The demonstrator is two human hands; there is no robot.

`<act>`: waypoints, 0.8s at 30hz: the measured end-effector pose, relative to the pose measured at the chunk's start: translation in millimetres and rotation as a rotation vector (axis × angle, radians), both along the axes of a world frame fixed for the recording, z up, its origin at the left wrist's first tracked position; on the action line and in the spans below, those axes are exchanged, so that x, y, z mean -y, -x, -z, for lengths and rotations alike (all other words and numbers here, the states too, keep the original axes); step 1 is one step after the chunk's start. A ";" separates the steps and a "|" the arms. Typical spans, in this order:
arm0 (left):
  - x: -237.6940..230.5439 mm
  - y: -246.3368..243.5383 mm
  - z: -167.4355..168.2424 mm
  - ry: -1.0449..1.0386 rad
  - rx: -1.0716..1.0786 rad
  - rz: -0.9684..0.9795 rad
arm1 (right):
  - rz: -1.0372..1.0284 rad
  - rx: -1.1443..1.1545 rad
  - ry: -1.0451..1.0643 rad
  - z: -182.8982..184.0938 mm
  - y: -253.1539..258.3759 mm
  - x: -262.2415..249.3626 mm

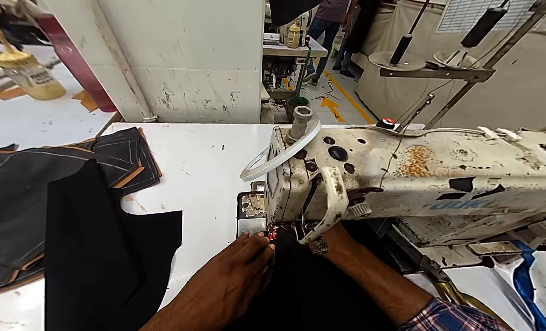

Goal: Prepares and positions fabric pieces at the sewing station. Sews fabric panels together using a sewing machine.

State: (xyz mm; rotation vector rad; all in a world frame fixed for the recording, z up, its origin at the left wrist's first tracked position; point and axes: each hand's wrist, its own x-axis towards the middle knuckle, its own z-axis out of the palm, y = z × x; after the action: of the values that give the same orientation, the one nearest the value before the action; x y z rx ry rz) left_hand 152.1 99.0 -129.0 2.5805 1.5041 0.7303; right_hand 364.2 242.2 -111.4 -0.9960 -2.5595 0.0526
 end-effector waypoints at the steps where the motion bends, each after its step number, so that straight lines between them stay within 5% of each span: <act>1: 0.0 0.7 1.0 0.000 0.000 0.002 | -0.001 -0.003 0.003 0.4 0.1 -0.5; 8: -9.5 3.3 -8.7 0.103 0.059 0.035 | 0.065 0.021 0.231 -31.4 -7.4 26.9; 15: -12.0 3.1 -8.5 0.171 0.091 0.059 | 0.060 -0.100 -0.144 -19.4 -9.7 43.4; 20: -9.0 -1.2 2.3 0.002 0.053 -0.012 | 0.001 -0.110 0.103 -26.0 -22.6 91.2; 24: -4.8 -2.3 -6.6 0.126 0.049 -0.039 | -0.104 -0.184 0.184 -13.3 -25.5 118.1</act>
State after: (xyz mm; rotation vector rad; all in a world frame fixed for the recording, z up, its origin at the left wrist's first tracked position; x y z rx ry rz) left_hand 154.4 103.8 -122.5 2.4310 1.5379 0.6748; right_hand 389.7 124.2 -98.2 -0.8766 -2.4671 0.3963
